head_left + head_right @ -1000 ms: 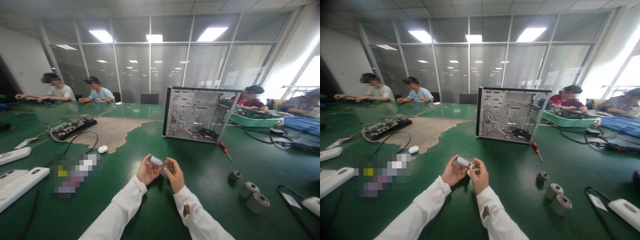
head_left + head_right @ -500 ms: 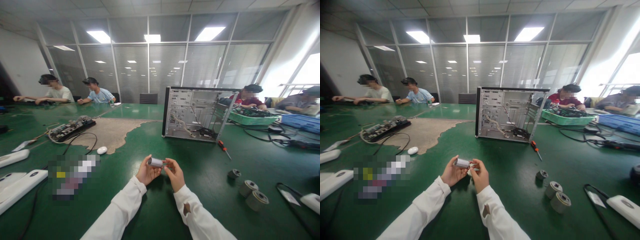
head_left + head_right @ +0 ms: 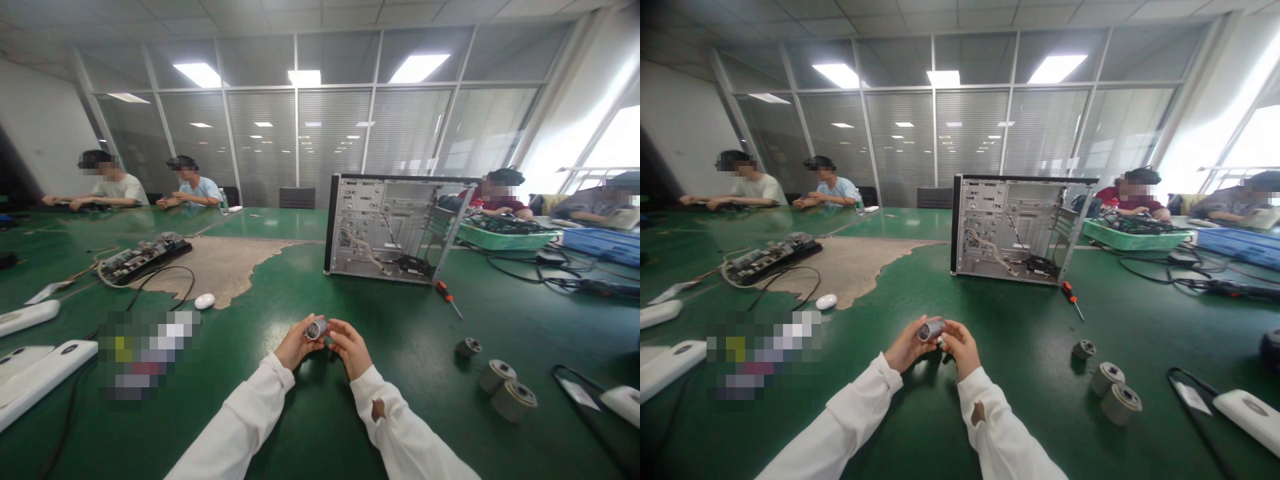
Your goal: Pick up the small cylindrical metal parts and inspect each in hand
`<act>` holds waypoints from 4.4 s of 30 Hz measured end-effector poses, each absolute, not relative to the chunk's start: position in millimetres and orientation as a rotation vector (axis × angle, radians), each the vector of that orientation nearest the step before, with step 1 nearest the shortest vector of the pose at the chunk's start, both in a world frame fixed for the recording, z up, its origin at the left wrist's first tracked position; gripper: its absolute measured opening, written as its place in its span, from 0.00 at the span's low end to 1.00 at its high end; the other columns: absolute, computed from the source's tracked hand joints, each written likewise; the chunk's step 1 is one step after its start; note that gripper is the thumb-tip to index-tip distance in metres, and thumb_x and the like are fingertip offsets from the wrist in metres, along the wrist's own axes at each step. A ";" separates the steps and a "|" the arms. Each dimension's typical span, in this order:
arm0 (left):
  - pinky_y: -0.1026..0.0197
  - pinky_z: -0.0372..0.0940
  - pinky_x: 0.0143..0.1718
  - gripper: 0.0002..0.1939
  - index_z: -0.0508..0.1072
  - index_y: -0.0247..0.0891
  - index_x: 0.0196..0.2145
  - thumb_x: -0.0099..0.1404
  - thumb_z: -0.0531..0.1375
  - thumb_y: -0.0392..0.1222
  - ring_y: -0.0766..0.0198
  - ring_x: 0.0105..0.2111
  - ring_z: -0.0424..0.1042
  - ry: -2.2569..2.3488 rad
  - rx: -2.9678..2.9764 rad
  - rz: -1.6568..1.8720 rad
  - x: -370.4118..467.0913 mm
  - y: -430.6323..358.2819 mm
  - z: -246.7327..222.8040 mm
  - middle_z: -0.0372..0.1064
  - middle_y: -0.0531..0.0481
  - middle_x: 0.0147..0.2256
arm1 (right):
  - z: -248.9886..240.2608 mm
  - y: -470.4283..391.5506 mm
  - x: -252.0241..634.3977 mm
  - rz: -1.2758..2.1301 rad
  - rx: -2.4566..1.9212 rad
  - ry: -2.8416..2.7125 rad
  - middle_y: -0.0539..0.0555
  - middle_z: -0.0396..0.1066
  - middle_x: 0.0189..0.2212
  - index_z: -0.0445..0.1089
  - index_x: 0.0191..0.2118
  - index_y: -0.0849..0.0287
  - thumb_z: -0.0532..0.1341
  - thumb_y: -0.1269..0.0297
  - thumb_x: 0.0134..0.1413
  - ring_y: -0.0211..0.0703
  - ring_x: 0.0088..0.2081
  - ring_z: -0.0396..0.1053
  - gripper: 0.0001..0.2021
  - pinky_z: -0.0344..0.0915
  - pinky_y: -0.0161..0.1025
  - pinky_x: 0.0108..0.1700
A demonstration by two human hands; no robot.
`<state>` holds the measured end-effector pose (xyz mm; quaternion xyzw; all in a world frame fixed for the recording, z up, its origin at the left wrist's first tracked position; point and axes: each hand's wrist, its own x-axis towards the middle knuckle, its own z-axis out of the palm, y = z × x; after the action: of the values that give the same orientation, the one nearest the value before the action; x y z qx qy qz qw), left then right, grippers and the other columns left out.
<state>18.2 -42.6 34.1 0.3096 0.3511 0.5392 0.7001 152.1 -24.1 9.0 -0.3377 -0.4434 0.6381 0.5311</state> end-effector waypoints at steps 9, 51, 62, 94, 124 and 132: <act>0.64 0.64 0.29 0.17 0.69 0.29 0.33 0.48 0.62 0.45 0.67 0.25 0.67 0.847 0.826 1.281 20.4 -42.3 30.4 0.67 0.46 0.27 | 14.2 -25.5 150.8 1.572 -0.727 -1.050 0.55 0.68 0.33 0.65 0.38 0.57 0.66 0.65 0.28 0.44 0.35 0.67 0.23 0.64 0.39 0.31; 0.57 0.61 0.40 0.35 0.56 0.40 0.47 0.42 0.64 0.44 0.55 0.48 0.54 1.104 1.902 1.079 15.7 -47.0 33.6 0.47 0.44 0.47 | 16.6 -25.3 154.8 1.874 -0.718 -0.791 0.50 0.70 0.19 0.62 0.37 0.58 0.60 0.70 0.32 0.40 0.21 0.67 0.19 0.61 0.33 0.21; 0.57 0.60 0.42 0.29 0.60 0.38 0.44 0.43 0.64 0.39 0.55 0.48 0.55 1.056 1.715 1.110 15.4 -43.7 30.7 0.52 0.45 0.45 | 17.0 -23.7 161.9 2.180 -0.534 -0.511 0.56 0.71 0.25 0.63 0.37 0.62 0.54 0.73 0.41 0.42 0.29 0.70 0.12 0.64 0.34 0.25; 0.62 0.61 0.30 0.27 0.70 0.28 0.32 0.53 0.51 0.59 0.63 0.27 0.68 0.750 0.619 1.021 12.0 -47.7 41.0 0.69 0.42 0.29 | 32.6 -30.9 162.3 2.261 -0.684 -0.961 0.59 0.73 0.29 0.68 0.34 0.67 0.51 0.54 0.50 0.39 0.30 0.70 0.19 0.64 0.37 0.34; 0.58 0.58 0.41 0.33 0.58 0.39 0.45 0.40 0.65 0.36 0.61 0.38 0.63 1.309 1.882 1.109 11.1 -44.0 25.1 0.62 0.49 0.37 | 16.0 -24.1 162.5 1.150 -0.945 -1.337 0.52 0.70 0.28 0.71 0.29 0.56 0.61 0.64 0.36 0.43 0.31 0.65 0.08 0.62 0.38 0.31; 0.61 0.57 0.36 0.18 0.69 0.36 0.35 0.44 0.63 0.42 0.61 0.34 0.64 1.271 1.943 0.975 11.7 -44.3 28.8 0.66 0.50 0.32 | 29.8 -33.8 163.2 0.934 -0.863 -1.559 0.54 0.67 0.32 0.72 0.28 0.55 0.60 0.65 0.39 0.42 0.35 0.63 0.06 0.60 0.36 0.31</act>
<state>11.7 -44.3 28.8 0.7345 0.4803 0.3685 0.3066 163.2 -33.8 29.8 -0.3622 -0.6546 0.3920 0.5354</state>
